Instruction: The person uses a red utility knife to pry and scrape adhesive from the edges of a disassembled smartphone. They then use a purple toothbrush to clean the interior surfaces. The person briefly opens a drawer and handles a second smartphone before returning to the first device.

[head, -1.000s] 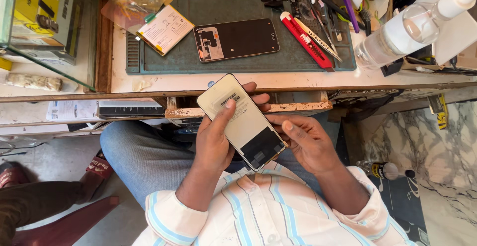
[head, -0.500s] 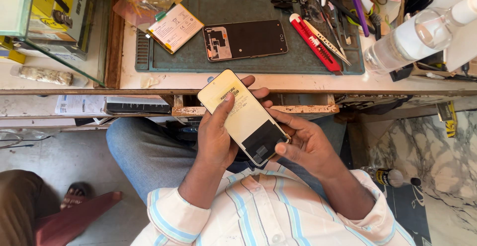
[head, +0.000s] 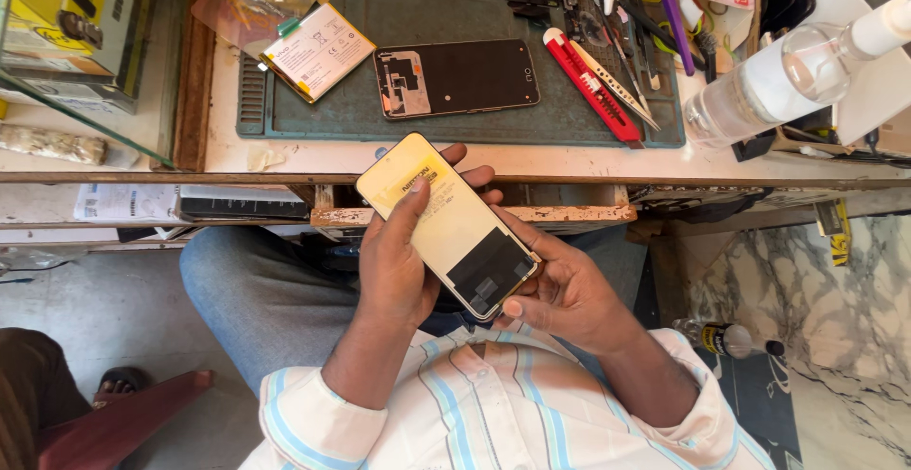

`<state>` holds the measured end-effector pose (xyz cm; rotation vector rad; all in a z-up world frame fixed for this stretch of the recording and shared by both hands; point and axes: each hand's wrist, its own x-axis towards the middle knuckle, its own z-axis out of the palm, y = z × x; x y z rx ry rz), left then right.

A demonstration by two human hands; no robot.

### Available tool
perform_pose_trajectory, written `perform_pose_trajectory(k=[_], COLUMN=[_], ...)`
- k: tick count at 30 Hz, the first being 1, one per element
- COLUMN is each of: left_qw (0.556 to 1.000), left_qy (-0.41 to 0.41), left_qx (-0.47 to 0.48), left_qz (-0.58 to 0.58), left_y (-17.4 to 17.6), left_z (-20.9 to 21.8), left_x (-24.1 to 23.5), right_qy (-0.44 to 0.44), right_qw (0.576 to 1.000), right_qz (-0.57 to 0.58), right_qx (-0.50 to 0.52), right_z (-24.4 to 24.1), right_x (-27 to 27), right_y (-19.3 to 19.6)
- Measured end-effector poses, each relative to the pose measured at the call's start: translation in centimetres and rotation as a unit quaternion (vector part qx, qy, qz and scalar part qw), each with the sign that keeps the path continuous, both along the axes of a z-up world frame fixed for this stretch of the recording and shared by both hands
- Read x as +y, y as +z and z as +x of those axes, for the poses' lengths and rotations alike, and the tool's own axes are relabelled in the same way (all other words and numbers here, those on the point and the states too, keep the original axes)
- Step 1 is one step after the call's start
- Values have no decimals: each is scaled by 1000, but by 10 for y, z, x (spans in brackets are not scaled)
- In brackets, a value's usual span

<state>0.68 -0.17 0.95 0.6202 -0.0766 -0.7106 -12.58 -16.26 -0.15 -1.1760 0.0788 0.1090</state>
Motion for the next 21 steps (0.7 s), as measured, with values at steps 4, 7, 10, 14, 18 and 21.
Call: perform_pose_trajectory(k=[4,7,10,14,18,21], left_qw=[1000,1000,1000,1000,1000,1000], left_qy=[4,6,6,6,8,8], left_qx=[2,10,17,16,8,0], left_qz=[-7,-3,-3,1,1,3], left_y=[0,-1,-1,-2,-2,-3], left_z=[0,-1,-1,-2,-3,-4], left_x=[0,0,-1,-2,-2,-3], right_qy=[-1,0,0,-7,-12,-19], right_qw=[1000,1000,1000,1000,1000,1000], right_qz=[8,8,10,17,2,-4], right_qx=[5,4,8,16,12,14], right_z=[-1,-2,-2,-4,-5,-5], right_x=[1,0,-1,-1,-1,-1], right_y=[3,4,4,3,2,1])
